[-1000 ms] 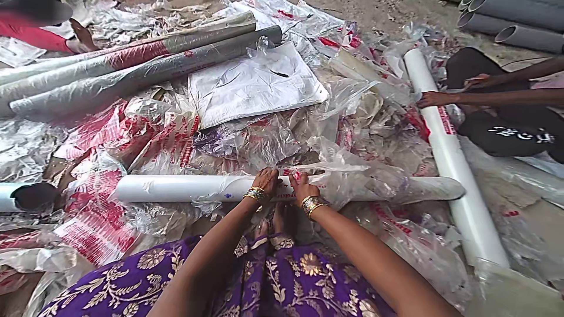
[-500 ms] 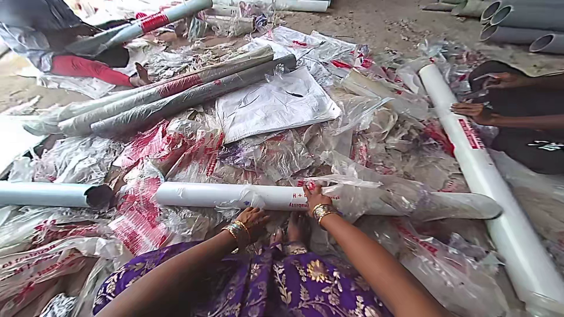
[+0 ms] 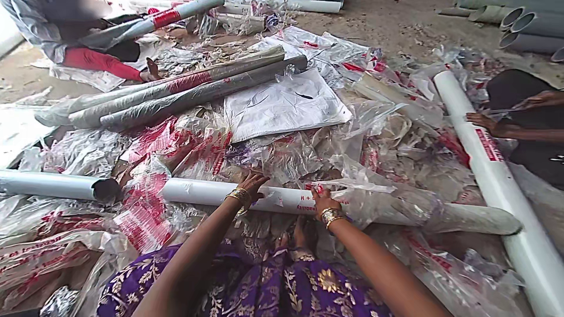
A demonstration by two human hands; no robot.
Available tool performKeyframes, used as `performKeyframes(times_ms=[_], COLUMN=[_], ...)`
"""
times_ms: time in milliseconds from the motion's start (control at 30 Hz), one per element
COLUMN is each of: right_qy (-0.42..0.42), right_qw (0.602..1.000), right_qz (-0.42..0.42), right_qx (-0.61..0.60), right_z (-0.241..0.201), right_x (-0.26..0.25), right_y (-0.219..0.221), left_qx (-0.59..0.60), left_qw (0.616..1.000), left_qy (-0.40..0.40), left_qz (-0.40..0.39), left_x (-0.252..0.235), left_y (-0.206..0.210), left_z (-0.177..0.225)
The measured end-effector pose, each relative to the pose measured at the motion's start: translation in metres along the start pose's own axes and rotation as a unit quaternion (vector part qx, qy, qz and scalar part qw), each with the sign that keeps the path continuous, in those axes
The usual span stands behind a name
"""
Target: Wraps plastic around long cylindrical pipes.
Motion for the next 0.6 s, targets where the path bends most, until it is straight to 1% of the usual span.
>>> performKeyframes(times_ms=[67,167,267,367,467,600], right_qy=[0.001,0.003,0.005,0.009,0.011,0.008], right_qw=[1.000,1.000,1.000,1.000,1.000,0.999], right_qz=[-0.002,-0.004,-0.003,-0.005,-0.006,-0.001], right_qx=[-0.004,0.000,0.011,0.018,0.027,0.031], right_z=[-0.001,-0.001,-0.002,-0.002,-0.003,-0.003], right_x=[0.000,-0.001,0.001,0.001,0.000,-0.001], right_y=[0.001,0.001,0.000,-0.001,-0.003,-0.005], left_qx=[0.019,0.028,0.015,0.033,-0.036,-0.151], left_qw=[1.000,0.999,0.999,0.996,0.990,0.965], left_qy=[-0.010,-0.005,-0.025,-0.038,-0.037,-0.020], left_qz=[-0.019,-0.026,-0.042,-0.075,-0.132,-0.215], left_x=[-0.009,-0.013,-0.007,0.012,0.041,0.069], left_y=[0.010,0.018,0.025,0.037,0.051,0.060], left_z=[-0.004,-0.005,0.011,0.021,0.034,0.051])
Point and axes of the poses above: each hand's wrist, its own x-axis away from the middle knuckle, its own y-axis out of the palm, z = x × y, the point moved 1 cm from there along -x, towards the middle knuckle, and after that the axes turned 2 degrees about -y, right-handed, at the moved point
